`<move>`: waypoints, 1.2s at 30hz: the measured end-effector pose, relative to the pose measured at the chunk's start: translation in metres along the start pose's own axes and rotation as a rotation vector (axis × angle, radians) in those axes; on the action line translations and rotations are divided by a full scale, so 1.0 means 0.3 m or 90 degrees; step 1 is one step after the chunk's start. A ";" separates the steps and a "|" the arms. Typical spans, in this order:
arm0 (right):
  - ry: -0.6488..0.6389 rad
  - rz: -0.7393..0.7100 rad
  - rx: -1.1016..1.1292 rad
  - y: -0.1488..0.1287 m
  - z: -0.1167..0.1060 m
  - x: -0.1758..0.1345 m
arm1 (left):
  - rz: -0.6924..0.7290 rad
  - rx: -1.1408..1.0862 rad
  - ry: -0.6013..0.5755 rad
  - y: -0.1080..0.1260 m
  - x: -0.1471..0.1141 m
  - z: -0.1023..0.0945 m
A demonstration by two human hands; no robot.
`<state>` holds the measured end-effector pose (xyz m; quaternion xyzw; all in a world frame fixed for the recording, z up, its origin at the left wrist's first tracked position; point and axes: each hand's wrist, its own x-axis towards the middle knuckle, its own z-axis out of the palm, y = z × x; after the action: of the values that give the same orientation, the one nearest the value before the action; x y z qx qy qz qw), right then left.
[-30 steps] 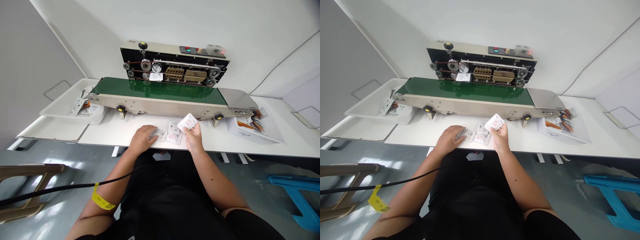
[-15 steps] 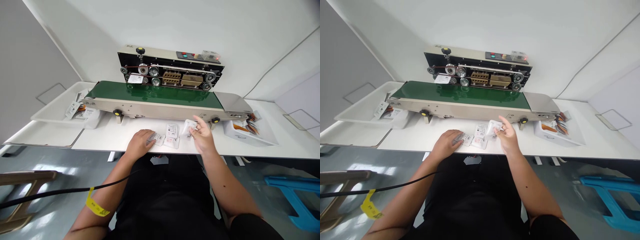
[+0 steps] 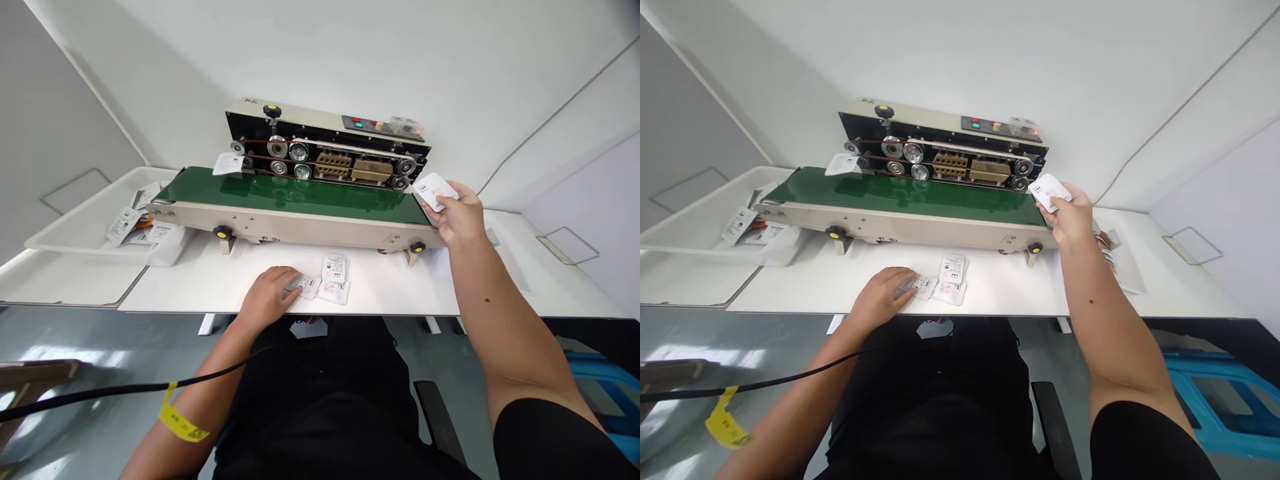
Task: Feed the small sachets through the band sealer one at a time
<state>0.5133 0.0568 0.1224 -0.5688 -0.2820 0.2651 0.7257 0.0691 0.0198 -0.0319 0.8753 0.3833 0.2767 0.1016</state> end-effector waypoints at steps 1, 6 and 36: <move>0.009 0.019 -0.012 0.003 0.003 0.018 | 0.000 0.000 -0.001 0.000 0.000 0.000; 0.090 0.055 -0.033 -0.001 0.019 0.134 | 0.000 0.009 -0.006 -0.002 0.001 -0.001; -0.083 0.001 -0.151 0.060 0.270 0.001 | 0.007 0.010 -0.013 0.007 -0.004 -0.004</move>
<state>0.4547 0.1155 0.1206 -0.6323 -0.3579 0.2668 0.6332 0.0690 0.0174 -0.0305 0.8809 0.3795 0.2658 0.0972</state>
